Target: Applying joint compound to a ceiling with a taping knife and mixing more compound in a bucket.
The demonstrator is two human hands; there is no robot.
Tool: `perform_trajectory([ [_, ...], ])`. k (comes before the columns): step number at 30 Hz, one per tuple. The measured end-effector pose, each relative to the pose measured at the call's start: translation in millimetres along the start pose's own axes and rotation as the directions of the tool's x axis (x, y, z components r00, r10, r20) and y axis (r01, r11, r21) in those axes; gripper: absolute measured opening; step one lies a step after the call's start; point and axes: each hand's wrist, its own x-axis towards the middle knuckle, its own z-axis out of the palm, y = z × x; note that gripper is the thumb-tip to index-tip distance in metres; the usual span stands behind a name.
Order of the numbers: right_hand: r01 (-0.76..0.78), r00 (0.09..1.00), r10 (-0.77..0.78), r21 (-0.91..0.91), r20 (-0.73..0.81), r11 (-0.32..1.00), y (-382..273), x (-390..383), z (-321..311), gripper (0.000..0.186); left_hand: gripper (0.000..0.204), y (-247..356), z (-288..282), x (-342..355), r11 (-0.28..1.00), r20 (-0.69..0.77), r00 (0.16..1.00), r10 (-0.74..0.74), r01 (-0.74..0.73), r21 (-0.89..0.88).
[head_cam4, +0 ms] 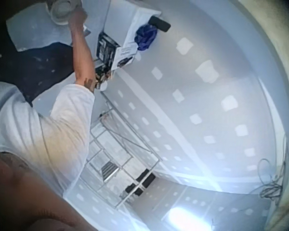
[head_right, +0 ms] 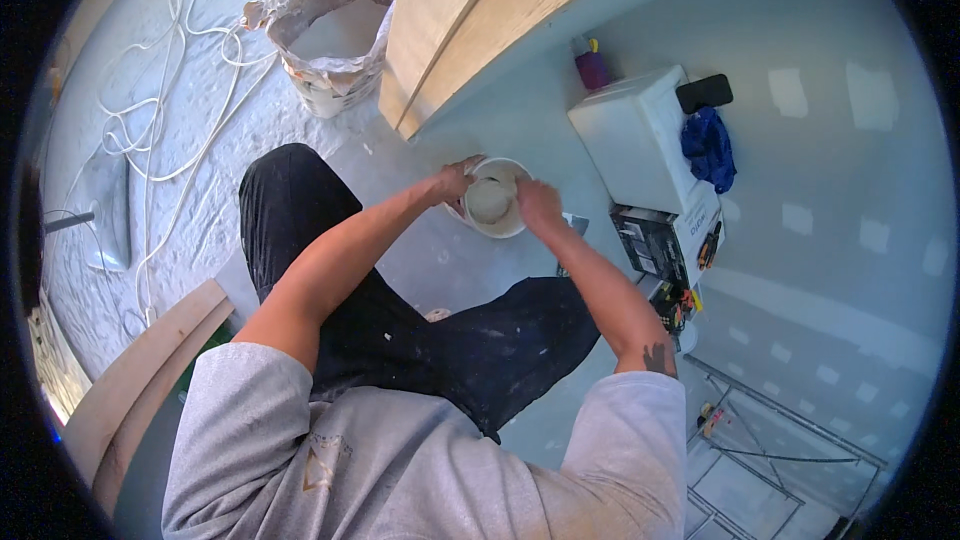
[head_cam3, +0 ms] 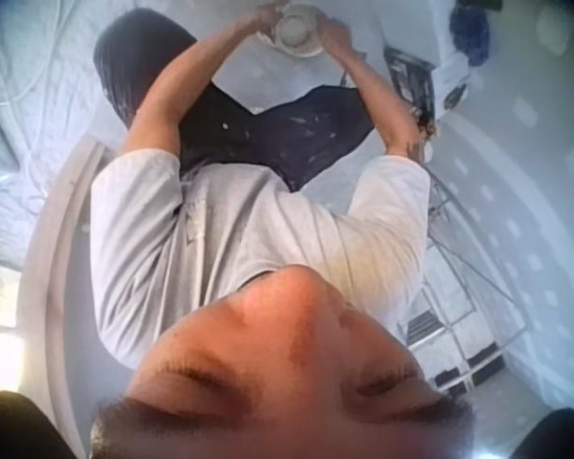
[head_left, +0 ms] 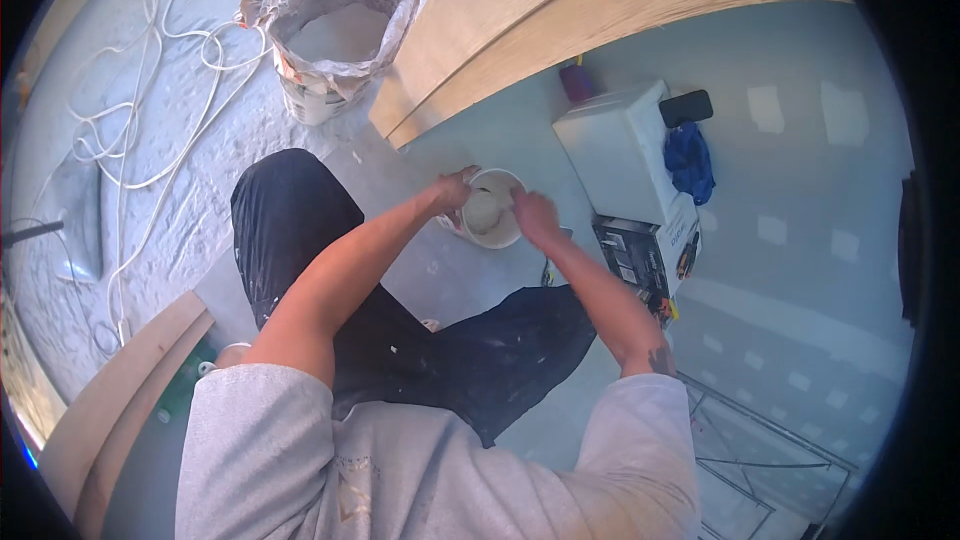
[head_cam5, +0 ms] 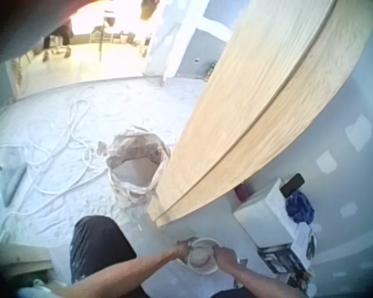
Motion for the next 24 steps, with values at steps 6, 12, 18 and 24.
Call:
perform_trajectory([
  [6, 0.092, 0.962, -0.125, 0.143, 0.243, 0.985, -7.3, 21.0, -28.3, 0.032, 0.057, -12.6, -14.7, 14.5, 0.997, 0.028, 0.998, 0.057, -0.055, -0.052],
  [12, 0.036, 0.993, -0.033, -0.027, 0.11, 0.999, 22.3, -21.0, -18.6, 0.029, 0.055, -3.7, 10.2, 17.7, 0.996, 0.03, 0.999, -0.011, 0.013, -0.091],
  [18, -0.028, 0.998, 0.038, -0.211, 0.043, 0.977, -13.3, 0.0, -48.9, 0.026, 0.051, 1.2, 13.9, 5.1, 0.993, 0.046, 0.997, 0.067, -0.062, -0.099],
  [24, 0.547, 0.837, -0.514, -0.276, 0.187, 0.79, -19.5, -21.4, -55.2, 0.021, 0.05, 6.1, 23.3, -4.4, 0.987, 0.136, 0.987, 0.086, -0.066, -0.149],
])
